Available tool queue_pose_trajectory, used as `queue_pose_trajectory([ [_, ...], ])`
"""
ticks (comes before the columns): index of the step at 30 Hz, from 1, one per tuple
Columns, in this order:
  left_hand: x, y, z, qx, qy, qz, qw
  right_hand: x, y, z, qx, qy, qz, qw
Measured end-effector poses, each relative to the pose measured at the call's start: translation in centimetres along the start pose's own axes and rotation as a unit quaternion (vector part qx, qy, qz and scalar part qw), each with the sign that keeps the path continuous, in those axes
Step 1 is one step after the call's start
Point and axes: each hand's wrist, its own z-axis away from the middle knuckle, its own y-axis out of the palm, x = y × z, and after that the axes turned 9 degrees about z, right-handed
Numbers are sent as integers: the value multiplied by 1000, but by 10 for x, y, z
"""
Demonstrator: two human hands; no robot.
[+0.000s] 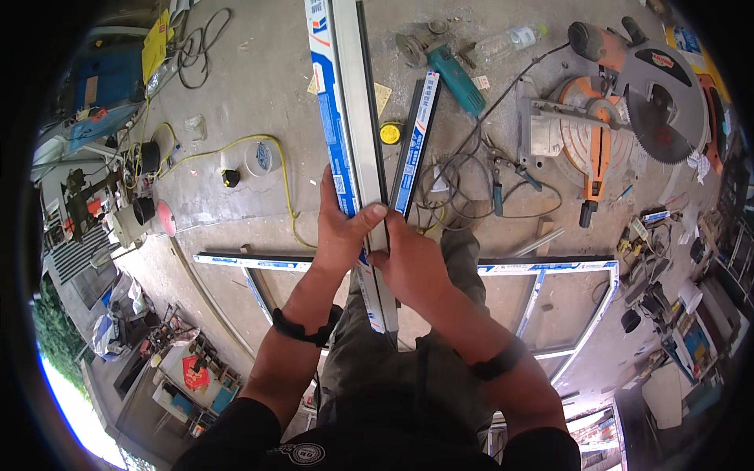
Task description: Measuring, cutting, and assembling metal frame components using a miter saw and tin snips.
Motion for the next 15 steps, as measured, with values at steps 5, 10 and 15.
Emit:
queue_pose_trajectory([
  [5,-14,-3,-13,35,-2,6,999,2,-22,-14,15,-13,-142,990],
  [10,-10,-2,-19,40,4,41,998,-9,-18,-24,-17,-4,-287,958],
  [15,-23,0,-18,59,-18,68,996,8,-43,-29,-8,44,-305,951],
])
